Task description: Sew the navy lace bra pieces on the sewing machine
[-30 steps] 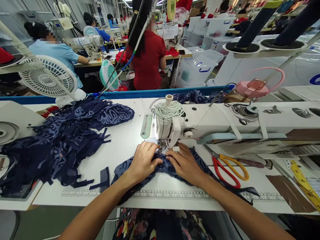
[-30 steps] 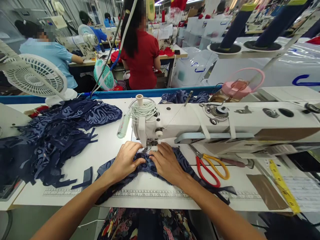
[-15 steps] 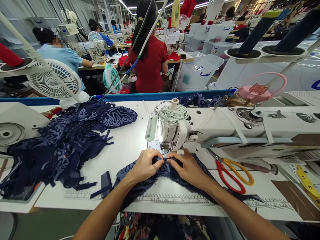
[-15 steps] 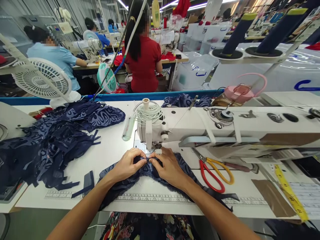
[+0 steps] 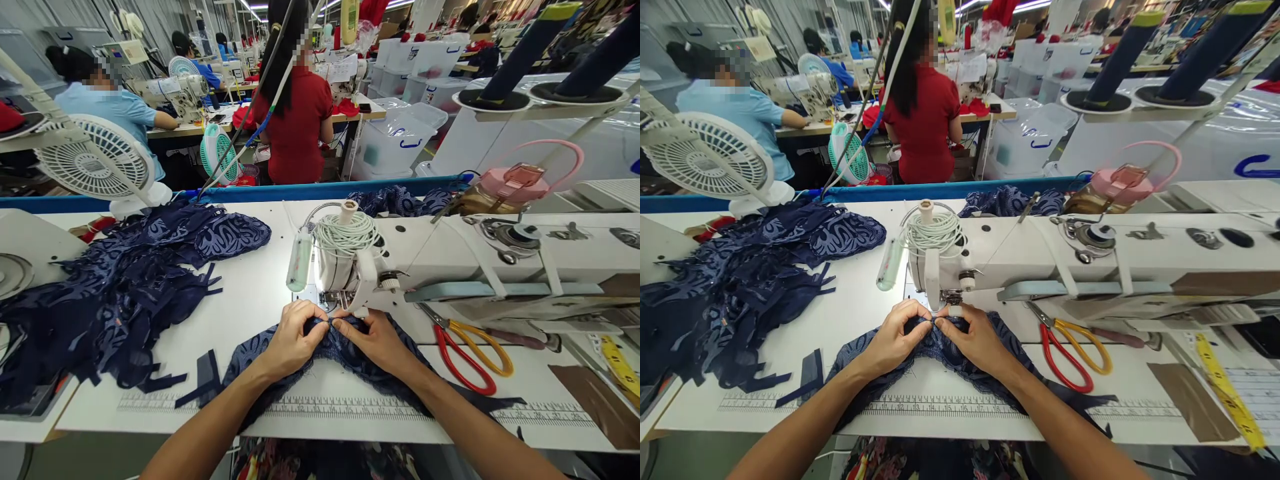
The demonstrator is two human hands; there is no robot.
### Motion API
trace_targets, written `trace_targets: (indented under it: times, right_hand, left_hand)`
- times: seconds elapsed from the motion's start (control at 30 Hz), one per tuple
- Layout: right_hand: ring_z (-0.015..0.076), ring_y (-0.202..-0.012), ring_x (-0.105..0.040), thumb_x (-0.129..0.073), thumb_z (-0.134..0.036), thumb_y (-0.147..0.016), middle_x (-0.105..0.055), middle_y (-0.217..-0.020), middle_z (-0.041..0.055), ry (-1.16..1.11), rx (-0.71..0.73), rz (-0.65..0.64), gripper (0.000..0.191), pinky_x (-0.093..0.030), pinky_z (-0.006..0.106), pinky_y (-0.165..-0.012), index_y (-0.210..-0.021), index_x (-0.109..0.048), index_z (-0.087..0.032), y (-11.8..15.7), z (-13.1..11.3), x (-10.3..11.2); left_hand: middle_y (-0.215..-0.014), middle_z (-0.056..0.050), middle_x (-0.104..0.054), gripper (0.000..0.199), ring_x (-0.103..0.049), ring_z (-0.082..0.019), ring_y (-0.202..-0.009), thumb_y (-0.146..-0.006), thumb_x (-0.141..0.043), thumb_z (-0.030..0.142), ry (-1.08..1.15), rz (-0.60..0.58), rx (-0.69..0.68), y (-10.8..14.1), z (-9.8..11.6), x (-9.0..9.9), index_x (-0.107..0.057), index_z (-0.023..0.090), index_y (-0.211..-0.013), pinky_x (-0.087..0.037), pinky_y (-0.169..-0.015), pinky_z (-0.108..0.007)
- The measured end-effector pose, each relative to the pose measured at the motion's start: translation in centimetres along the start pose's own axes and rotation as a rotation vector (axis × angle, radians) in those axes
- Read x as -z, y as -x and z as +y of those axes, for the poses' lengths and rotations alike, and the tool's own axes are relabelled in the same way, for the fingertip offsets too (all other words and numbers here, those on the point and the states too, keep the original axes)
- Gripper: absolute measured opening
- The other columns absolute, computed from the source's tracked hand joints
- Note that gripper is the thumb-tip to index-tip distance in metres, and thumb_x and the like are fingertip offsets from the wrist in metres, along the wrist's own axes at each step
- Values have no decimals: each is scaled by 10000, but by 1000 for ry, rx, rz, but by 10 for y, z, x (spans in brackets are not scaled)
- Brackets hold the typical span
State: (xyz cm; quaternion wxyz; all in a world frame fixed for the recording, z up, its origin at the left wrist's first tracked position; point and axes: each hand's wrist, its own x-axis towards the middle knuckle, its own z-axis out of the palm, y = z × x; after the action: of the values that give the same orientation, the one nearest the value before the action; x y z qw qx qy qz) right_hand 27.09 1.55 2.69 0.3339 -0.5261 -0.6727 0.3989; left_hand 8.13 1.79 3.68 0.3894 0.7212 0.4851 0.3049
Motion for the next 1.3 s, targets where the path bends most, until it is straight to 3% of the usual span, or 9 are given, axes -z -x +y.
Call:
trace_targets:
  times: [0.57, 0.67, 0.77, 0.87, 0.93, 1.0, 1.07, 1.2, 1.3]
  right_hand:
    - [218, -871, -672, -570, -379, -891, -727, -911, 28, -5, 57, 11, 203, -528, 339, -781, -943, -693, -225, -1, 8, -3]
    - [216, -890, -663, -577, -370, -889, -721, -923, 24, 164, 149, 48, 181, -516, 349, -806, -943, -689, -239, -2, 9, 0]
    - [233, -889, -644, -562, -358, -906, -707, -917, 44, 488, 296, 41, 167, -488, 387, -830, -923, -678, -240, 0, 6, 15]
    - [242, -777, -629, -495, -311, -944, -677, -791, 65, 750, 363, 17, 216, -465, 415, -804, -818, -641, -212, 12, -12, 36]
    - [225, -720, -622, -460, -310, -964, -666, -763, 55, 735, 338, -34, 223, -473, 372, -729, -840, -619, -215, 26, -30, 42]
    - [195, -730, -633, -440, -330, -983, -675, -802, 28, 581, 294, -167, 202, -485, 310, -679, -898, -600, -241, 41, -49, 35]
    - [188, -847, -656, -452, -338, -984, -695, -917, 17, 457, 249, -262, 155, -512, 292, -752, -1017, -585, -265, 52, -61, 17]
    - [208, -1153, -587, -436, -248, -976, -625, -1250, 89, 326, 241, -266, 320, -488, 329, -962, -1290, -492, -220, 54, -62, -29]
    - [213, -1198, -553, -443, -207, -956, -599, -1279, 113, 245, 269, -307, 338, -467, 344, -1002, -1289, -502, -196, 49, -63, -43]
  left_hand:
    - [-917, -19, -668, 65, -579, -211, -952, -859, -562, 247, -12, -51, 46, -1, -5, 1, -618, 213, -863, -407, -915, -349]
    - [-855, -9, -661, 59, -583, -202, -873, -847, -559, 232, -132, -8, 30, 0, -3, 2, -602, 210, -812, -398, -874, -344]
    - [-799, 8, -633, 78, -566, -187, -805, -847, -544, 233, -162, 28, 78, 1, 0, 5, -583, 208, -785, -393, -799, -315]
    - [-745, 24, -589, 119, -529, -158, -712, -873, -502, 258, -111, 59, 137, 1, 0, 7, -562, 205, -784, -383, -694, -273]
    - [-714, 30, -556, 146, -503, -145, -674, -880, -503, 296, 15, 63, 153, 0, 0, 7, -554, 201, -782, -377, -660, -258]
    - [-722, 26, -550, 182, -503, -142, -684, -869, -531, 358, 201, 33, 160, -1, 0, 6, -554, 194, -792, -393, -663, -249]
    - [-743, 17, -562, 240, -517, -146, -703, -869, -528, 423, 338, -14, 159, -2, 1, 6, -553, 190, -817, -419, -669, -246]
    - [-838, -7, -601, 380, -544, -161, -788, -949, -363, 489, 411, -47, 187, 3, 8, 13, -584, 185, -891, -451, -736, -271]
    - [-874, 1, -602, 265, -541, -161, -829, -896, -512, 428, 433, -73, 205, 11, 8, 19, -603, 184, -949, -436, -763, -265]
